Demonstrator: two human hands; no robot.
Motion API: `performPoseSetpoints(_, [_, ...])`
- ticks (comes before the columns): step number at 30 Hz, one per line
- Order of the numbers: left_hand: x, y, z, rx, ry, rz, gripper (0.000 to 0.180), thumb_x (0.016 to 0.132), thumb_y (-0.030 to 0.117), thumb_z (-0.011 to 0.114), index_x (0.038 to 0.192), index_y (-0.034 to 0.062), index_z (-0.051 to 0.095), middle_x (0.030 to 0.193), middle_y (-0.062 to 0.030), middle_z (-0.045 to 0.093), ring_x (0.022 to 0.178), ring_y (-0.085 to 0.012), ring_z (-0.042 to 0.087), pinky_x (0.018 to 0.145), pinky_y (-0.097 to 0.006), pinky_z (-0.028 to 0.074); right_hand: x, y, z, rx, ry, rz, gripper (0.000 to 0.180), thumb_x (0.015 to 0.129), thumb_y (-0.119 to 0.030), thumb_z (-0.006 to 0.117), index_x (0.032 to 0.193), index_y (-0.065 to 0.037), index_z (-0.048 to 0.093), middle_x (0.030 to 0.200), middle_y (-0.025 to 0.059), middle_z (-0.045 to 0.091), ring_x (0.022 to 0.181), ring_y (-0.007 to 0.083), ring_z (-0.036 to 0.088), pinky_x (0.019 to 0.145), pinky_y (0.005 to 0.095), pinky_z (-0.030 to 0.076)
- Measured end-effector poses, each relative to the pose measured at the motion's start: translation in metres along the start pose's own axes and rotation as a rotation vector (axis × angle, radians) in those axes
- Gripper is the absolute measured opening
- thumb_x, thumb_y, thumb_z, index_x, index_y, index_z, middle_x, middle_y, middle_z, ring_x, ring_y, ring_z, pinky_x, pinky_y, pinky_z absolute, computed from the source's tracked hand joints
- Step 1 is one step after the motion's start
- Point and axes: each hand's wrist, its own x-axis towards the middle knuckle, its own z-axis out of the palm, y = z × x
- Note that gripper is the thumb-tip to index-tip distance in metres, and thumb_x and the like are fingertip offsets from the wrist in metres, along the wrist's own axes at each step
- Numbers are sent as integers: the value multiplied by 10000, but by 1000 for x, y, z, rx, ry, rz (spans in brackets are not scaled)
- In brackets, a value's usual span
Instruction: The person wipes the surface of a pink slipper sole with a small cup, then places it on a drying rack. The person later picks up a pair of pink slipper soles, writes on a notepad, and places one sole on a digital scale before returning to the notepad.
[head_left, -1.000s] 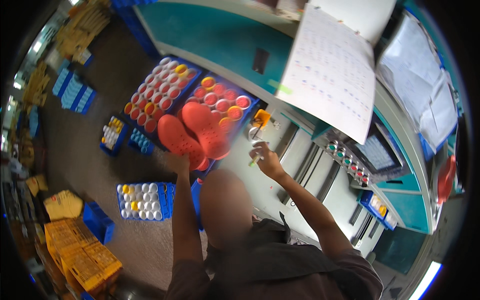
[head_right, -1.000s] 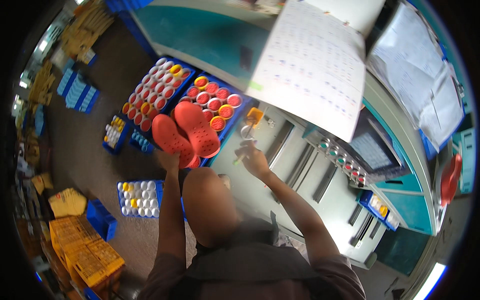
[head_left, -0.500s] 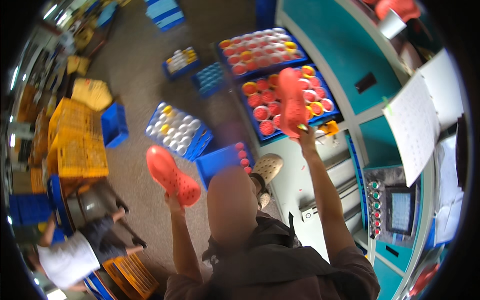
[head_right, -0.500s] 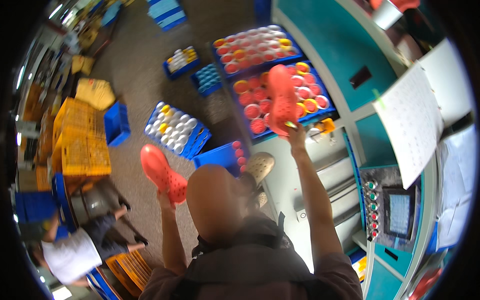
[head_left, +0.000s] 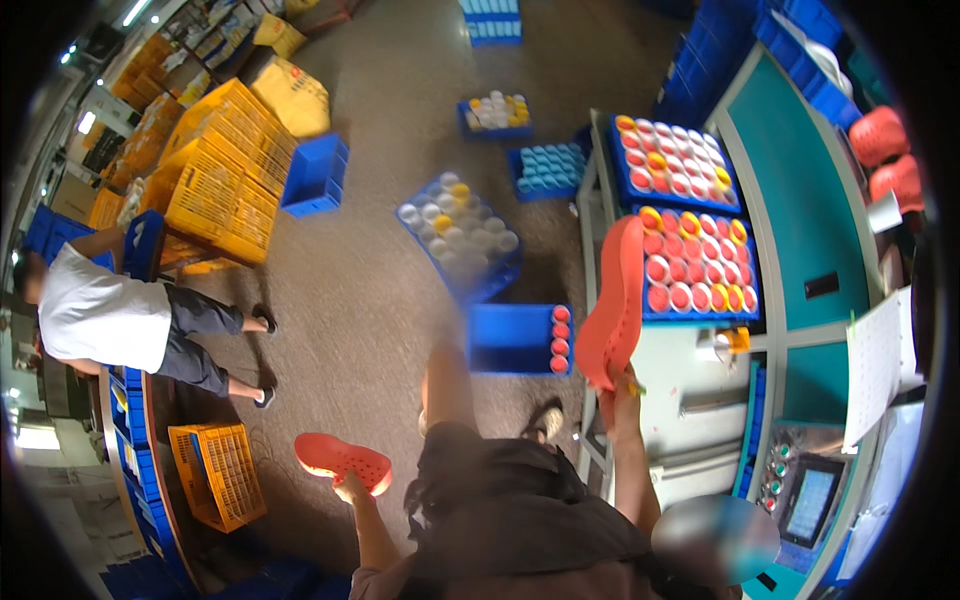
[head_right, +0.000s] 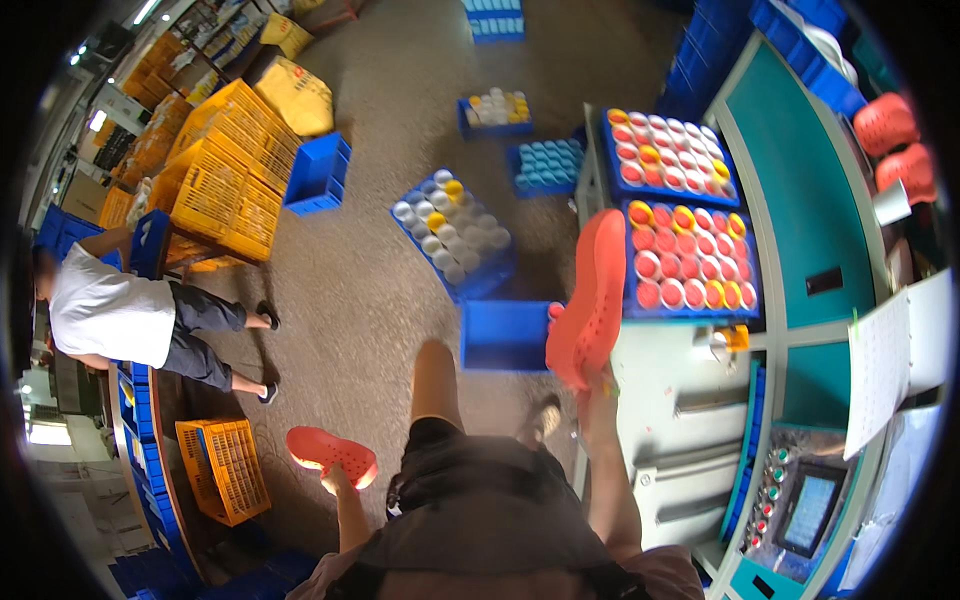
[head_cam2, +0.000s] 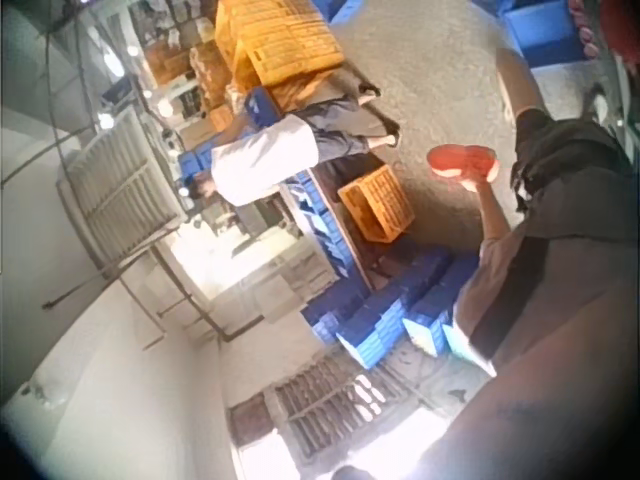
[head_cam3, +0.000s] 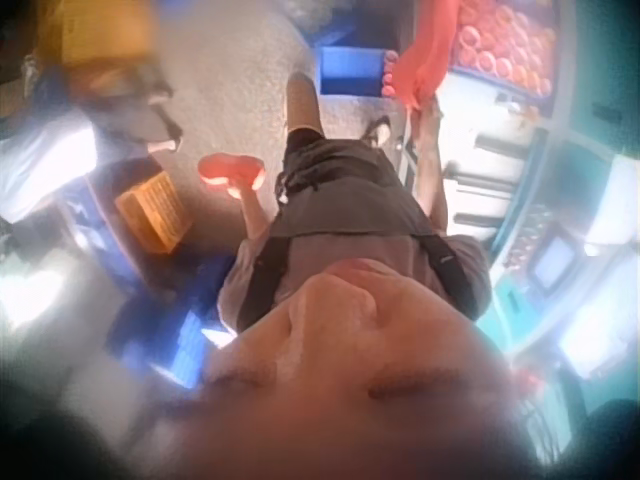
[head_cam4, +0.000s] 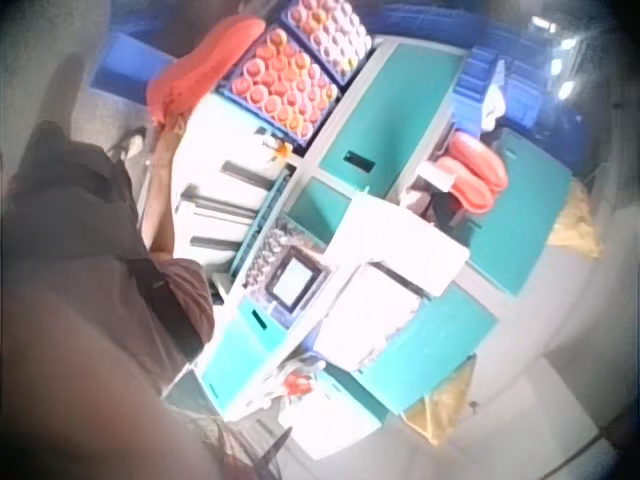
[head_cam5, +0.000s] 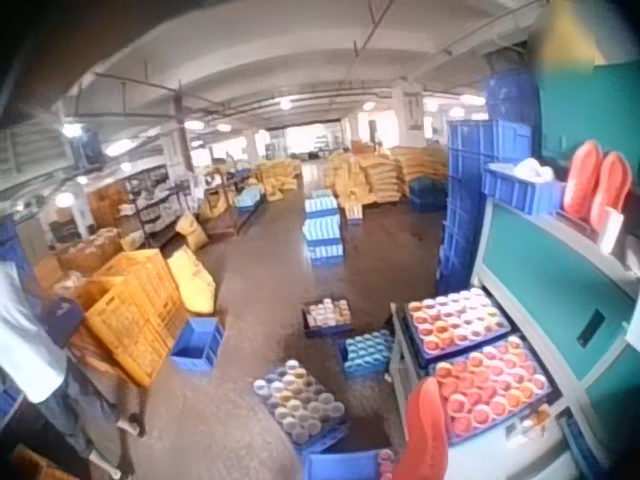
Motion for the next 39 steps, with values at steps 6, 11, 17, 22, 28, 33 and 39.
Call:
performPoseSetpoints(6, [136,77,188,453,-75,215,463,799,124,685,1235,-16,623,1061,-195,733,936,-326,737,810,-444,608,51,110,150,-487,-62,-254,437,1064,-215,550,1442,-9,475,1299,89,613,1185,197,596,985,334,495])
performPoseSetpoints(11, [166,228,329,139,-641,245,544,837,125,691,1323,-62,536,1215,-204,674,1126,-278,663,959,-380,523,129,268,305,-801,-302,-11,416,1024,-203,567,1384,2,530,1248,130,641,1174,231,608,986,363,483])
performPoseSetpoints(17, [217,442,363,110,-790,424,538,872,56,681,1360,-82,503,1245,-215,655,1161,-289,647,999,-372,505,183,334,464,-890,-464,72,540,958,-183,728,1416,-5,504,1235,92,649,1136,159,596,983,335,490])
performPoseSetpoints(22, [270,520,468,136,-825,460,530,920,187,678,1373,-35,517,1250,-221,658,1177,-315,644,1001,-394,502,288,338,548,-1029,-382,-19,564,942,-222,746,1404,-1,509,1240,119,654,1132,188,615,982,343,492])
performPoseSetpoints(28, [330,632,652,230,-864,483,549,939,303,687,1358,-10,520,1270,-264,645,1208,-377,633,991,-432,502,478,365,648,-940,-244,-20,497,941,-235,740,1325,21,556,1186,140,684,1096,210,644,957,346,501])
performPoseSetpoints(33, [419,758,813,482,-740,705,526,941,297,678,1353,8,524,1257,-271,620,1200,-426,606,976,-496,493,655,370,792,-927,-387,-139,449,958,-223,730,1295,24,566,1161,109,684,1040,170,632,928,311,502])
performPoseSetpoints(39, [494,923,985,132,-480,492,529,939,306,660,1365,31,511,1294,-275,590,1183,-460,591,965,-526,484,885,369,977,-907,-586,-101,413,986,-170,682,1316,26,529,1222,116,636,1109,171,593,965,318,485])
